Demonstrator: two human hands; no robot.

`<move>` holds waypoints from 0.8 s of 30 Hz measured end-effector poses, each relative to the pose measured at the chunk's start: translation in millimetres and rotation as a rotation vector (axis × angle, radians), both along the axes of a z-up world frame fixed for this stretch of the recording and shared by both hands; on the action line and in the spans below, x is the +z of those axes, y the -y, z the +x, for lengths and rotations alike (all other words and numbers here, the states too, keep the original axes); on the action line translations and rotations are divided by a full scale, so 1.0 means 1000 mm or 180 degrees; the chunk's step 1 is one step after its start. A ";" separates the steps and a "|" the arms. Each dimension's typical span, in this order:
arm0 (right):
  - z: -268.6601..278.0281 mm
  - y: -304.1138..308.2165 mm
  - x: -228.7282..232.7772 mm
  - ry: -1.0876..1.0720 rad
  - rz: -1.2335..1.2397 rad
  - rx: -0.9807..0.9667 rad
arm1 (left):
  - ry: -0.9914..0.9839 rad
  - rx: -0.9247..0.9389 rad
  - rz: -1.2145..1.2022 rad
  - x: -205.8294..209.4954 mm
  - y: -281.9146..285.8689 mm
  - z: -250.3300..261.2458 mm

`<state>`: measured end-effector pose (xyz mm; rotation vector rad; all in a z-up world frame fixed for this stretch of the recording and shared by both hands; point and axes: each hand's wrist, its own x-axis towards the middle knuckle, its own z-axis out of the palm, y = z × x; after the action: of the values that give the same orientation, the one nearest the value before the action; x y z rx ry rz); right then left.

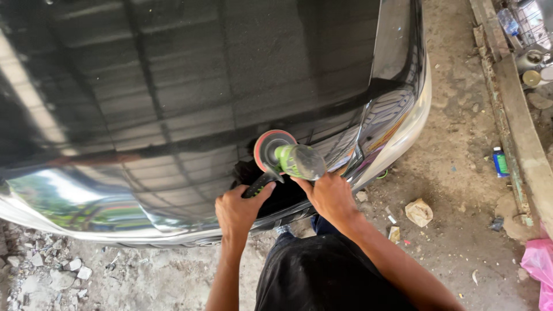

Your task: The person applies a product from a tin onto the hood of a car and then uses a power buffer to polish the surface.

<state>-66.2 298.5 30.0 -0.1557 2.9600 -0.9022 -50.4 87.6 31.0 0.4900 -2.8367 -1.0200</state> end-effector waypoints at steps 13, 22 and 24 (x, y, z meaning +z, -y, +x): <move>-0.024 -0.156 -0.049 0.0626 0.0555 -0.0657 | -0.0005 -0.0601 0.0059 -0.002 -0.137 -0.061; -0.021 -0.125 -0.029 -0.0721 0.0067 -0.0380 | -0.0060 -0.0470 0.0191 -0.001 -0.116 -0.058; -0.019 -0.101 -0.024 -0.0145 0.0457 -0.0425 | 0.0055 -0.0363 0.0227 0.003 -0.094 -0.046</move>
<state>-85.7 399.3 5.5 0.0274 3.0946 -0.7033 -96.6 181.7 34.4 0.3475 -2.8810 -1.1452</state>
